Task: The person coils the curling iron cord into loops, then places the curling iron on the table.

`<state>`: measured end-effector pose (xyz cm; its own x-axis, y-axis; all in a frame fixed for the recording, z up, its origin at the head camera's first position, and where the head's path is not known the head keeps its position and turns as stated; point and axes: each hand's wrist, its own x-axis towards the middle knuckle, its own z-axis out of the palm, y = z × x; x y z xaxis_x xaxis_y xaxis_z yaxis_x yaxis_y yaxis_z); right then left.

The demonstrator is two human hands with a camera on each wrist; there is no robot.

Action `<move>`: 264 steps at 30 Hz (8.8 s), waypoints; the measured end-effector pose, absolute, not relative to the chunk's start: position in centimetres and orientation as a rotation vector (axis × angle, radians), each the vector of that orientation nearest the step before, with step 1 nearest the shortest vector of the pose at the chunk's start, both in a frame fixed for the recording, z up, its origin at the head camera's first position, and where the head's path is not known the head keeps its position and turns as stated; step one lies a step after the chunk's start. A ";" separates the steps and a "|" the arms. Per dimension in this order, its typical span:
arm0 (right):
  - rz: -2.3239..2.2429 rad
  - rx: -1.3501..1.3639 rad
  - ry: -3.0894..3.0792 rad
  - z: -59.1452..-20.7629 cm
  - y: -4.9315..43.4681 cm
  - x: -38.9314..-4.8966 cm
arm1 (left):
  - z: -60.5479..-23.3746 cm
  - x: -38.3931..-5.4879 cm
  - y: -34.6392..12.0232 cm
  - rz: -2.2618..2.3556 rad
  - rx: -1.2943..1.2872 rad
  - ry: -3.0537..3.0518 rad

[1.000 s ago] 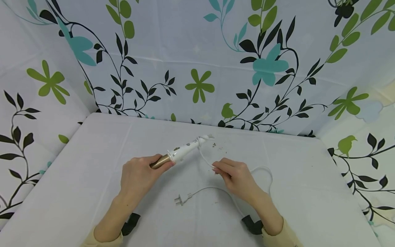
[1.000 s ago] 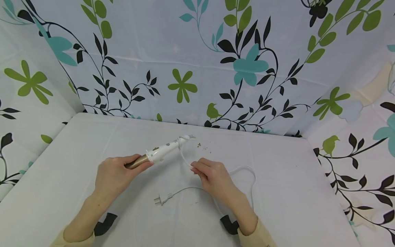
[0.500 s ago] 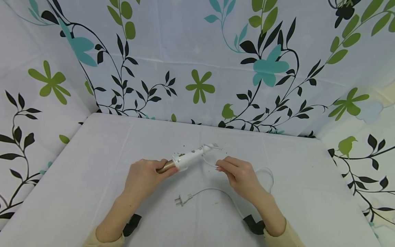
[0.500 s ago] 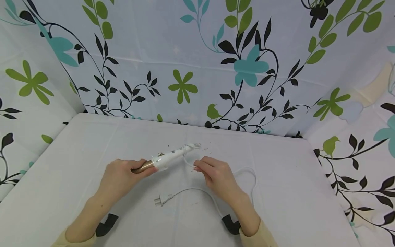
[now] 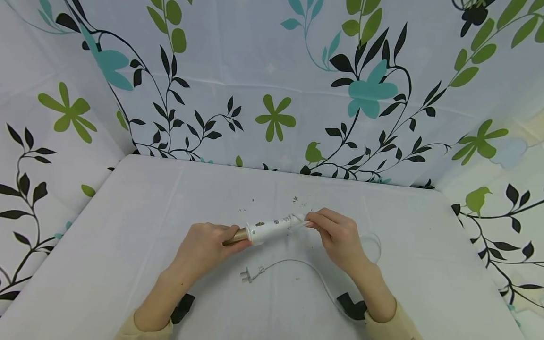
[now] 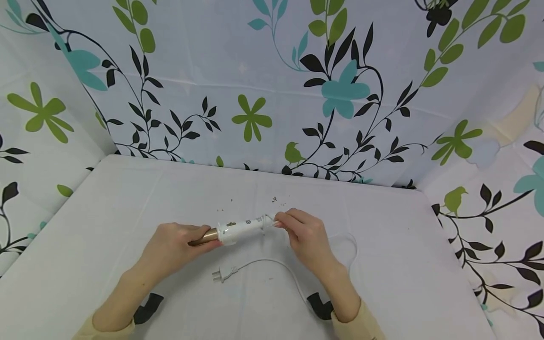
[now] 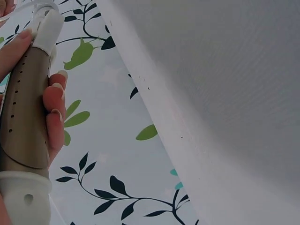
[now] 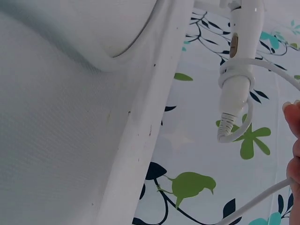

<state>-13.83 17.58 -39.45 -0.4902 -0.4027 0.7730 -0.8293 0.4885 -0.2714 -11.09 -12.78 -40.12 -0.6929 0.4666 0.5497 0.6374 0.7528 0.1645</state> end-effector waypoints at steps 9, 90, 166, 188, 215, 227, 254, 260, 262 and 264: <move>0.876 0.938 -2.124 -39.4 17.7 -14.0 | -40.2 -11.1 -12.6 -0.443 -0.952 -2.404; 1.390 0.620 -2.604 -41.6 17.0 -14.0 | -39.3 -10.6 -11.8 -0.988 -0.764 -2.283; 0.840 1.031 -2.235 -39.7 17.3 -13.4 | -38.9 -10.5 -13.0 -0.761 -0.357 -2.553; 0.695 0.937 -2.263 -39.5 17.8 -13.5 | -38.7 -10.4 -12.9 -0.776 -0.371 -2.654; 0.621 1.077 -2.186 -38.9 17.8 -13.3 | -39.7 -10.6 -12.7 -0.539 -0.717 -2.535; 0.688 1.043 -2.209 -39.1 17.8 -13.4 | -39.9 -10.8 -12.9 -0.474 -0.841 -2.486; 0.889 0.982 -2.285 -38.9 18.1 -13.4 | -40.2 -11.2 -13.0 -0.477 -1.116 -2.245; 1.004 1.005 -2.258 -39.2 18.3 -13.8 | -40.1 -11.1 -12.9 -0.556 -1.141 -2.255; 1.029 1.016 -2.260 -39.2 18.4 -13.9 | -40.1 -11.1 -12.8 -0.560 -1.141 -2.267; 1.047 1.013 -2.278 -39.2 18.5 -14.0 | -40.1 -11.0 -12.8 -0.561 -1.148 -2.268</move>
